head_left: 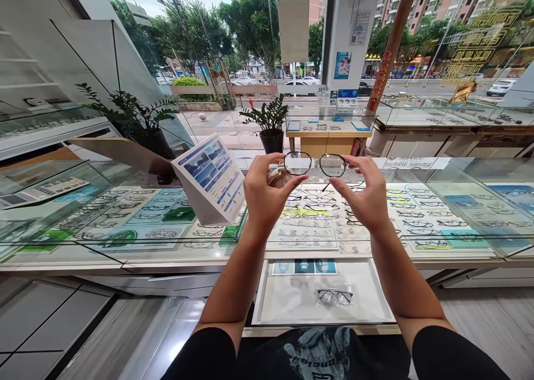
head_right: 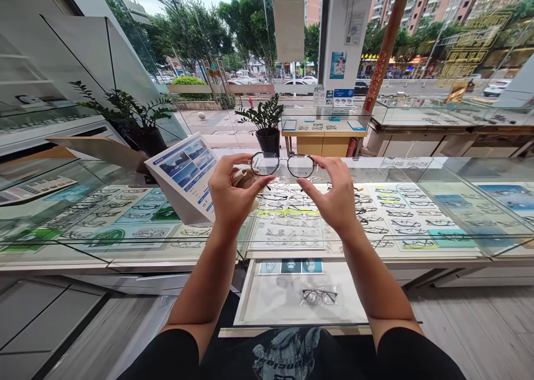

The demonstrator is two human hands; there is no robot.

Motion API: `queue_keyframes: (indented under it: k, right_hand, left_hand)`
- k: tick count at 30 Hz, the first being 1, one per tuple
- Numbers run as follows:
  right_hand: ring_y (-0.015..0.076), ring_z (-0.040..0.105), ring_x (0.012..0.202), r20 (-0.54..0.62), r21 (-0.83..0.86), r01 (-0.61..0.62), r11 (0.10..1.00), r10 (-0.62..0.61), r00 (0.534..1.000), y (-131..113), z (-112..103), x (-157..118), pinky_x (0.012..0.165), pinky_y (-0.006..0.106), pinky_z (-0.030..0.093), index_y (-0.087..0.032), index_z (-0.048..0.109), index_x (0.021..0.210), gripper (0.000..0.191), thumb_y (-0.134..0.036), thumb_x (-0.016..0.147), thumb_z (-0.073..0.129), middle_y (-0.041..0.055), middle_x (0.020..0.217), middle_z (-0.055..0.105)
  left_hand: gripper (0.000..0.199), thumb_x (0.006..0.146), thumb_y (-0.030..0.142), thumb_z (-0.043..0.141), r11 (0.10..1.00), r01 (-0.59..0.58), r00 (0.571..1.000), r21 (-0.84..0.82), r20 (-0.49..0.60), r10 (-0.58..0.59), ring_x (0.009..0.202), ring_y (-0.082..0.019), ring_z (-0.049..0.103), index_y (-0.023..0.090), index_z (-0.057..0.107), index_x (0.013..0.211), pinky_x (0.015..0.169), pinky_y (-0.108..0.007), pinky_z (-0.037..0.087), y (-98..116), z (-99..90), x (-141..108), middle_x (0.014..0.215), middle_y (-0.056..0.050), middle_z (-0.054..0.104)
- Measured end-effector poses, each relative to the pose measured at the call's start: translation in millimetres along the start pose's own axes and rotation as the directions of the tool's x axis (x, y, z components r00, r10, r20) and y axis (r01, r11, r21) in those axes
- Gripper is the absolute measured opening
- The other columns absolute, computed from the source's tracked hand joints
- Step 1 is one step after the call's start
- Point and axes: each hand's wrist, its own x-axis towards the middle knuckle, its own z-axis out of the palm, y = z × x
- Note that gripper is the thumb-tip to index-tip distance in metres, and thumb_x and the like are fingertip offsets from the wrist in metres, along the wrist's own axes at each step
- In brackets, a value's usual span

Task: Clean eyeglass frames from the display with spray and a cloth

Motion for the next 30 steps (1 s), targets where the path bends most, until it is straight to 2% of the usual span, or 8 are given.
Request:
queue_keyframes:
  k: [7, 10, 14, 17, 21, 25, 27, 30]
  right_hand:
    - [0.0299, 0.071, 0.115, -0.031, -0.023, 0.050, 0.998, -0.050, 0.998, 1.9, 0.8, 0.3, 0.101, 0.052, 0.059, -0.029, 0.072, 0.136, 0.047, -0.051, 0.096, 0.083, 0.0078, 0.122, 0.076]
    - [0.0304, 0.071, 0.114, -0.062, -0.082, 0.104, 0.991, -0.109, 0.992, 2.0, 2.2, 0.3, 0.099, 0.052, 0.060, -0.028, 0.072, 0.137, 0.047, -0.050, 0.096, 0.082, 0.0088, 0.121, 0.075]
    - [0.0317, 0.070, 0.112, -0.112, -0.201, 0.178, 0.963, -0.203, 0.973, 1.1, 5.5, -0.4, 0.100, 0.054, 0.060, -0.029, 0.070, 0.139, 0.046, -0.048, 0.099, 0.080, 0.0095, 0.120, 0.075]
    - [0.0327, 0.070, 0.114, -0.125, -0.250, 0.198, 0.948, -0.234, 0.964, 0.3, 8.5, -1.1, 0.103, 0.056, 0.060, -0.031, 0.068, 0.143, 0.047, -0.047, 0.100, 0.077, 0.0100, 0.121, 0.074]
    - [0.0329, 0.070, 0.119, -0.122, -0.163, 0.184, 0.969, -0.205, 0.971, 1.9, 12.5, -1.5, 0.103, 0.056, 0.063, -0.033, 0.065, 0.146, 0.048, -0.042, 0.101, 0.077, 0.0105, 0.126, 0.072]
    - [0.0331, 0.069, 0.125, -0.110, -0.068, 0.129, 0.989, -0.136, 0.985, 6.5, 17.5, -1.9, 0.099, 0.056, 0.065, -0.034, 0.064, 0.148, 0.047, -0.040, 0.103, 0.074, 0.0105, 0.133, 0.071]
    - [0.0335, 0.069, 0.127, -0.111, -0.058, 0.114, 0.992, -0.120, 0.986, 7.7, 19.7, -2.3, 0.100, 0.058, 0.066, -0.034, 0.064, 0.149, 0.047, -0.040, 0.103, 0.073, 0.0109, 0.134, 0.071]
    - [0.0339, 0.068, 0.128, -0.122, -0.053, 0.113, 0.992, -0.119, 0.985, 6.2, 21.0, -3.2, 0.100, 0.059, 0.066, -0.034, 0.064, 0.148, 0.047, -0.039, 0.103, 0.073, 0.0116, 0.135, 0.072]
  left_hand:
    - [0.054, 0.077, 0.047, 0.100, 1.000, -0.020, 1.000, -0.008, -0.012, 0.020, 0.099, -0.020, 0.073, 0.025, 0.075, 0.119, 0.075, -0.031, 0.059, -1.9, 2.4, 0.3, 0.109, -0.006, 0.078]
    - [0.053, 0.078, 0.046, 0.100, 0.997, 0.055, 0.998, -0.058, 0.015, -0.055, 0.096, -0.019, 0.074, 0.025, 0.075, 0.119, 0.075, -0.030, 0.060, -6.0, 6.0, -0.6, 0.113, -0.006, 0.078]
    - [0.056, 0.077, 0.047, 0.100, 0.973, 0.193, 0.979, -0.128, 0.095, -0.182, 0.082, -0.015, 0.072, 0.026, 0.074, 0.123, 0.073, -0.030, 0.062, -11.4, 10.4, -2.3, 0.120, -0.006, 0.078]
    - [0.056, 0.079, 0.045, 0.098, 0.957, 0.240, 0.966, -0.160, 0.135, -0.220, 0.078, -0.015, 0.074, 0.027, 0.073, 0.126, 0.073, -0.031, 0.064, -13.8, 12.2, -3.3, 0.124, -0.006, 0.079]
    - [0.054, 0.081, 0.040, 0.098, 0.991, 0.105, 0.994, -0.087, 0.027, -0.103, 0.086, -0.018, 0.076, 0.029, 0.073, 0.128, 0.075, -0.033, 0.064, -13.9, 13.1, -4.3, 0.122, -0.007, 0.079]
    - [0.055, 0.082, 0.039, 0.098, 0.996, -0.087, 0.991, 0.035, -0.095, 0.090, 0.109, -0.026, 0.075, 0.029, 0.073, 0.130, 0.094, -0.042, 0.065, -12.7, 13.7, -5.3, 0.125, -0.009, 0.078]
    - [0.055, 0.084, 0.042, 0.097, 0.991, -0.116, 0.987, 0.061, -0.105, 0.122, 0.115, -0.028, 0.074, 0.029, 0.073, 0.131, 0.099, -0.044, 0.065, -12.9, 13.9, -5.8, 0.127, -0.009, 0.077]
    - [0.055, 0.083, 0.046, 0.096, 0.993, -0.099, 0.989, 0.058, -0.107, 0.105, 0.110, -0.026, 0.074, 0.028, 0.073, 0.130, 0.093, -0.041, 0.065, -15.6, 14.5, -6.4, 0.126, -0.009, 0.077]
